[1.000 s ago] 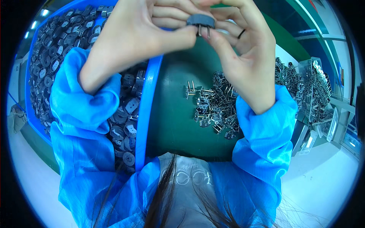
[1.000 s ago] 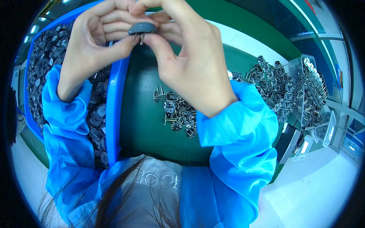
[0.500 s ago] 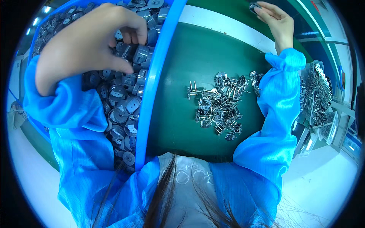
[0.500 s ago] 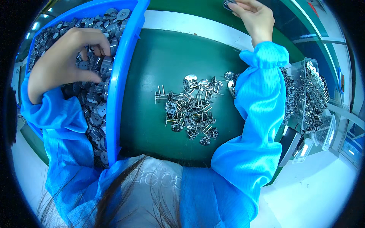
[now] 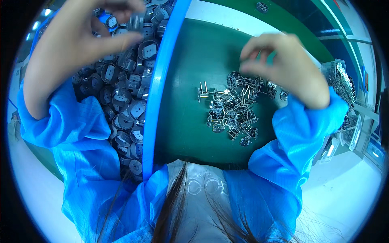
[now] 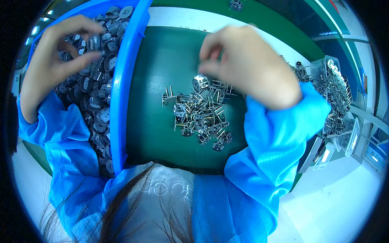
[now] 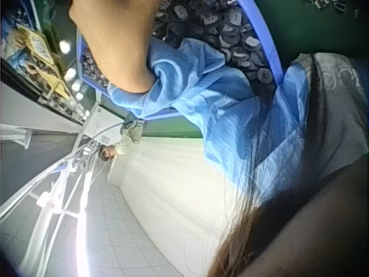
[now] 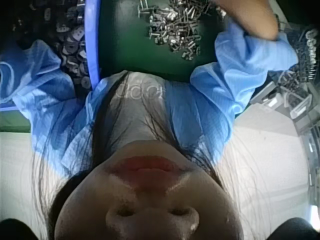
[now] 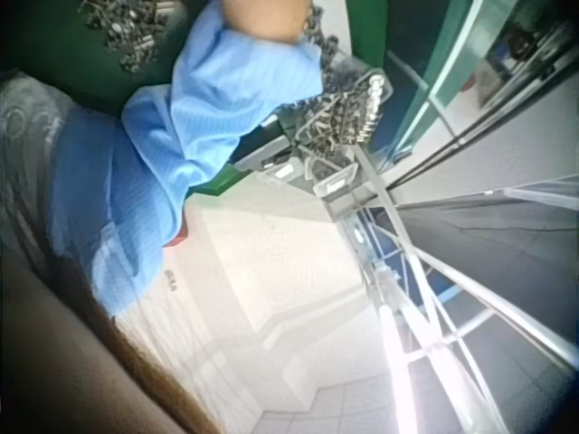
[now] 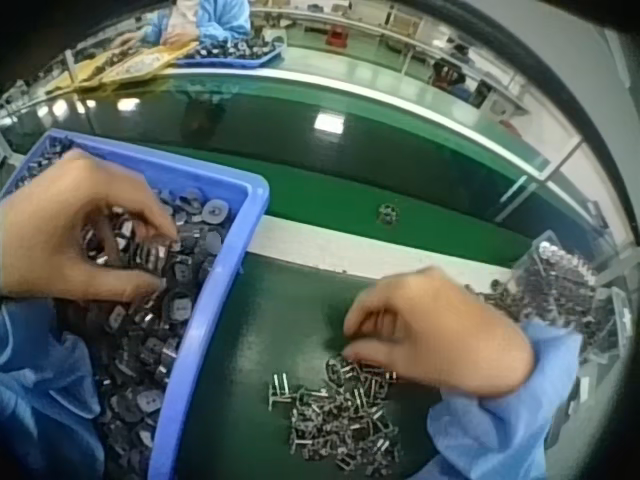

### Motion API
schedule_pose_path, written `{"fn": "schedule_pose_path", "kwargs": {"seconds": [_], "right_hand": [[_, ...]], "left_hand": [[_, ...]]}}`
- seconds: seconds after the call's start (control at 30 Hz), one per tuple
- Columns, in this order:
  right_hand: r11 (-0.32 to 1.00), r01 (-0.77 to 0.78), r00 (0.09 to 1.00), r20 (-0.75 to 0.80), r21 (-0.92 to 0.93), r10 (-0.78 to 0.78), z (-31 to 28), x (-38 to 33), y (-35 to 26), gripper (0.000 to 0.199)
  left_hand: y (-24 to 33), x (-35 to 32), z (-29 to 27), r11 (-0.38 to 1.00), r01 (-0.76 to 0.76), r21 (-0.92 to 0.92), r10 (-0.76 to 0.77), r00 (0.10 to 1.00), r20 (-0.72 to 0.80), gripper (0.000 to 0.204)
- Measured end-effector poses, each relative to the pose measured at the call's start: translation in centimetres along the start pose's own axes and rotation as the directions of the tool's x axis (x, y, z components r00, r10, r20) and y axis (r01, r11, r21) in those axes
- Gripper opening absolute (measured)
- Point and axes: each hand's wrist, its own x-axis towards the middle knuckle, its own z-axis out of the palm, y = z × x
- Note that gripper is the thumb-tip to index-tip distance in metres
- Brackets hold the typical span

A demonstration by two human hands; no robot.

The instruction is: Assembling small electrical plug components by inserting metal pins into plastic housings.

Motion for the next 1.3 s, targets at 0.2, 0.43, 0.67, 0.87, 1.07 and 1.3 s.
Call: {"fn": "schedule_pose_path", "kwargs": {"seconds": [0.2,0.43,0.67,0.87,1.07,1.3], "right_hand": [[0.987,0.152,0.987,-0.039,-0.046,-0.153,3.6,-1.5,-0.8,0.018],[0.983,0.171,0.965,-0.213,0.059,-0.155,3.7,0.6,0.6,0.011],[0.824,0.026,0.982,-0.169,0.566,0.085,1.7,-0.4,-1.4,0.014],[0.690,0.250,0.949,-0.313,0.679,-0.035,2.0,-0.6,-2.3,0.022],[0.833,0.229,0.898,-0.440,0.504,0.020,2.7,-0.7,-3.7,0.022],[0.882,0.397,0.786,-0.589,0.252,-0.186,2.6,-0.1,-2.8,0.017]], "left_hand": [[3.4,1.9,1.9,0.973,0.053,-0.225,-0.060,0.998,-0.025,0.034],[3.0,3.8,5.7,0.933,0.031,-0.358,-0.026,0.999,0.018,0.036],[2.7,4.1,5.9,0.940,0.064,-0.335,-0.054,0.998,0.038,0.039],[2.8,3.8,6.5,0.923,0.073,-0.379,-0.078,0.997,0.000,0.039],[2.6,3.9,6.9,0.799,0.125,-0.589,-0.149,0.989,0.008,0.036],[2.7,4.0,6.7,0.780,0.113,-0.616,-0.116,0.993,0.036,0.032]]}}
